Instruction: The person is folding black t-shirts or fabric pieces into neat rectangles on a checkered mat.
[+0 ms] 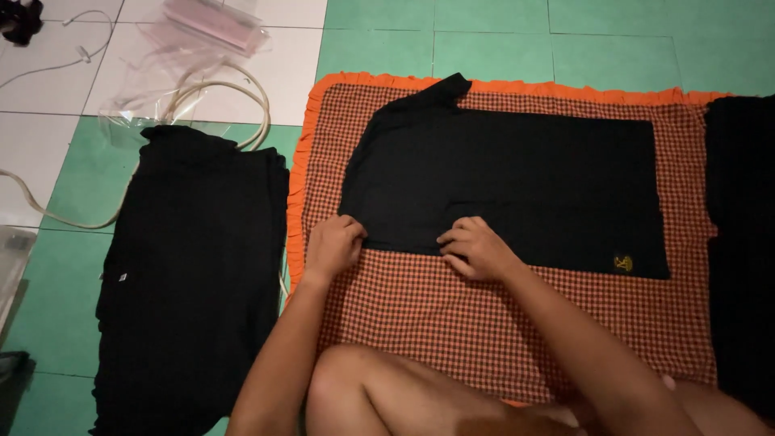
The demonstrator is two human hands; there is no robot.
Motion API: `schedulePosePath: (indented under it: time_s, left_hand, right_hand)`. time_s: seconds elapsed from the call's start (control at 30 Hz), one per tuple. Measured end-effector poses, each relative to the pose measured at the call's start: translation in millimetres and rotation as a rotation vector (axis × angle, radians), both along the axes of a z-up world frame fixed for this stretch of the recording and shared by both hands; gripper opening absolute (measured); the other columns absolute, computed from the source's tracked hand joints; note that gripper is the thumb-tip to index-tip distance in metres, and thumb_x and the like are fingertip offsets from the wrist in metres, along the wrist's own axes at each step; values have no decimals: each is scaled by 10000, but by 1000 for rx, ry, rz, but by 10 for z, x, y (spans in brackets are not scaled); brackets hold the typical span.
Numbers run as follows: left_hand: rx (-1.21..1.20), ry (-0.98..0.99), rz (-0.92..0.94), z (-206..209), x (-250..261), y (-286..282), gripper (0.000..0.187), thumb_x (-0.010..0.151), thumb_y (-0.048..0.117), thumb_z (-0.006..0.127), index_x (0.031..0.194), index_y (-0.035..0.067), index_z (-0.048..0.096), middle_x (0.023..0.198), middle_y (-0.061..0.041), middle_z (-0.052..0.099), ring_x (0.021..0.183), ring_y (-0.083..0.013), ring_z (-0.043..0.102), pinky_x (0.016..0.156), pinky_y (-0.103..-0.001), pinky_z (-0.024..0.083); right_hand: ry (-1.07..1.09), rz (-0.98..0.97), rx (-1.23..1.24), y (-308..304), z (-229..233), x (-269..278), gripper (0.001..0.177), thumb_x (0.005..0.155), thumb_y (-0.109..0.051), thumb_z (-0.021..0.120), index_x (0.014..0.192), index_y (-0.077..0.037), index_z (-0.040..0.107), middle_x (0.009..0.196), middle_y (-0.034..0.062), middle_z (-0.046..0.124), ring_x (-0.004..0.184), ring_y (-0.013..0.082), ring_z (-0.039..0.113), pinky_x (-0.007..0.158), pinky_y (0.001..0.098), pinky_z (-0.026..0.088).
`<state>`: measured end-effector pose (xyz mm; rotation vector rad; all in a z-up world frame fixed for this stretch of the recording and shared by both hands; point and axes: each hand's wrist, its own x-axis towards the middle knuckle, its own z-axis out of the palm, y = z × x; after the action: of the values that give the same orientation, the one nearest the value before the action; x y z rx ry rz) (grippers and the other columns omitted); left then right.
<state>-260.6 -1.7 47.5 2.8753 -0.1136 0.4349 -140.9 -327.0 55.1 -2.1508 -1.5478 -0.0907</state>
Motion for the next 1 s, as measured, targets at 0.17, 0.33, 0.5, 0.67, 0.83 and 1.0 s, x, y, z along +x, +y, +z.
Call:
schedulePosePath:
  time_s: [0.17,0.33,0.5,0.67,0.83,1.0]
  left_hand:
    - [-5,0,55,-58,79,22,87,728,336,679,789,286,716,881,62,681,828,-206,657,709,-362,498]
    - [24,-55,29,51,431,-178,241,902,404,607,1031,243,731,1040,-13,709,1009,-230,672,892,-414,481]
    - [6,178,45,41,581,-456,702,976,583,492,1556,189,456,1604,-171,427,1500,-377,354,1194,-638,229]
    - [43,247,108,-223,571,-473,782,964,648,448,1626,248,331,1679,-149,304,1571,-368,195,1221,-657,108]
    - [75,-53,61,-147,701,-693,624,925,455,578,1463,139,572,1491,-163,565,1439,-367,445,1166,-675,210]
    - [12,-23,-258,2,816,-1299,465,933,415,616,1378,278,609,1443,-66,571,1364,-294,497,1126,-615,317]
  right_hand:
    - [50,-59,198,147,-115,113,172,933,-338,680,855,-193,728,906,-50,731,907,204,653,806,365,486]
    - [-94,-141,246,468,-92,145,247,948,-302,685,1125,-133,712,1114,39,708,1056,263,645,891,398,490]
    - [-176,-250,-177,564,-182,49,809,962,-576,537,1528,-10,420,1505,229,487,1408,397,448,1194,556,275]
    - [-116,-277,-309,516,-244,61,802,995,-596,440,1589,-64,349,1615,172,378,1511,352,313,1237,580,132]
    - [-165,-281,-234,194,-84,444,771,962,-558,525,1547,-64,435,1551,172,467,1451,371,407,1192,580,255]
    - [-37,-328,-503,-498,300,731,415,907,-355,647,1274,-164,673,1247,59,661,1187,256,616,1014,406,480]
